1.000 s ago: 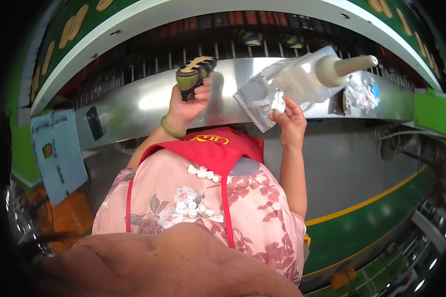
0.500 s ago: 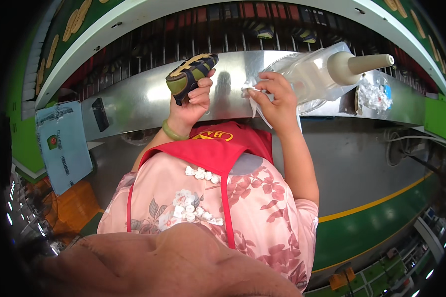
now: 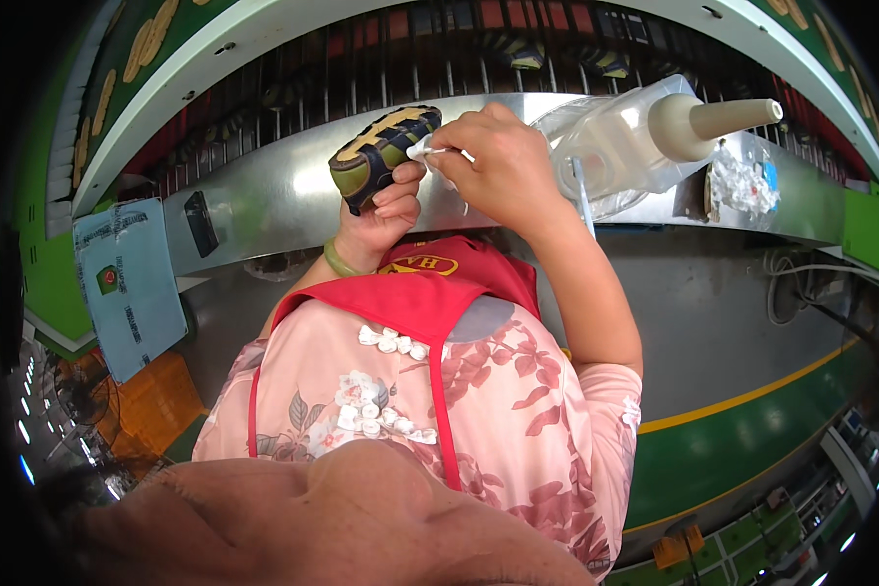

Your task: The person picks up shoe uppers from a conveyor, applies adhesive around the edges using a brush, and places them back onto the conveyor.

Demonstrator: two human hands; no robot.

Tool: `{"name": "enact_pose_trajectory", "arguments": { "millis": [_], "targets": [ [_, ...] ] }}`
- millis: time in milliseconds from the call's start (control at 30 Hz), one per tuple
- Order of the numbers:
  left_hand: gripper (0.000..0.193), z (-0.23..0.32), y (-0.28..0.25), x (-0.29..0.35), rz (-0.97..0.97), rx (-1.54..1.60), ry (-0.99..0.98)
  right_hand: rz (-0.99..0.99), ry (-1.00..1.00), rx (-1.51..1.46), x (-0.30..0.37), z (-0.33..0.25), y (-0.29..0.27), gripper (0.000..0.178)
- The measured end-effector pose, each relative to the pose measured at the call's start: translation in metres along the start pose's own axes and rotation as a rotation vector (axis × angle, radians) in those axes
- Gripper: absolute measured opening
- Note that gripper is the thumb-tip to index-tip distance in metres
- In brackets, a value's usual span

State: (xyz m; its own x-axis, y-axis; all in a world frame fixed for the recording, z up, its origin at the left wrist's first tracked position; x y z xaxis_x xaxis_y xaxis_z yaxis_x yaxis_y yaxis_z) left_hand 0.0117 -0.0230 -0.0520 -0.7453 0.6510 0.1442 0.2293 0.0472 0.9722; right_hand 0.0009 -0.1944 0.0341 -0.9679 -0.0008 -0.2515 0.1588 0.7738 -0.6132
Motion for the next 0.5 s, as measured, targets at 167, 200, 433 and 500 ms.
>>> {"name": "enact_pose_trajectory", "arguments": {
  "millis": [167, 200, 433, 500],
  "targets": [
    [0.044, -0.001, 0.001, 0.003, 0.046, -0.038, -0.018, 0.000, 0.006, 0.114, -0.003, -0.003, 0.007, 0.009],
    [0.044, -0.001, 0.001, 0.004, 0.044, -0.037, -0.019, 0.001, 0.006, 0.116, -0.003, -0.004, 0.010, 0.009],
    [0.041, -0.005, 0.002, 0.006, 0.116, -0.286, -0.027, 0.274, -0.003, 0.111, 0.003, 0.005, 0.016, 0.007],
    [0.045, 0.003, 0.001, 0.006, 0.113, -0.403, 0.021, 0.349, -0.038, 0.103, 0.009, 0.013, 0.009, 0.007]
  ]
}}
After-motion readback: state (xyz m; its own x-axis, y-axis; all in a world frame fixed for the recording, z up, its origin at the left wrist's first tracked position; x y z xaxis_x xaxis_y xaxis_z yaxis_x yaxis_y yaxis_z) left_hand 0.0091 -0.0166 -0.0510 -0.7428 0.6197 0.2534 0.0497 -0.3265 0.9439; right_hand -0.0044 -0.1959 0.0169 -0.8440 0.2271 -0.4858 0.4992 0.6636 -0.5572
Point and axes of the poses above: each hand's wrist, its own x-axis away from the middle knuckle, its own y-axis out of the palm, z = x × y, the point moved 2 cm from there along -x, towards the middle knuckle, and after that the axes turned 11 degrees about y, right-handed, at the moved point
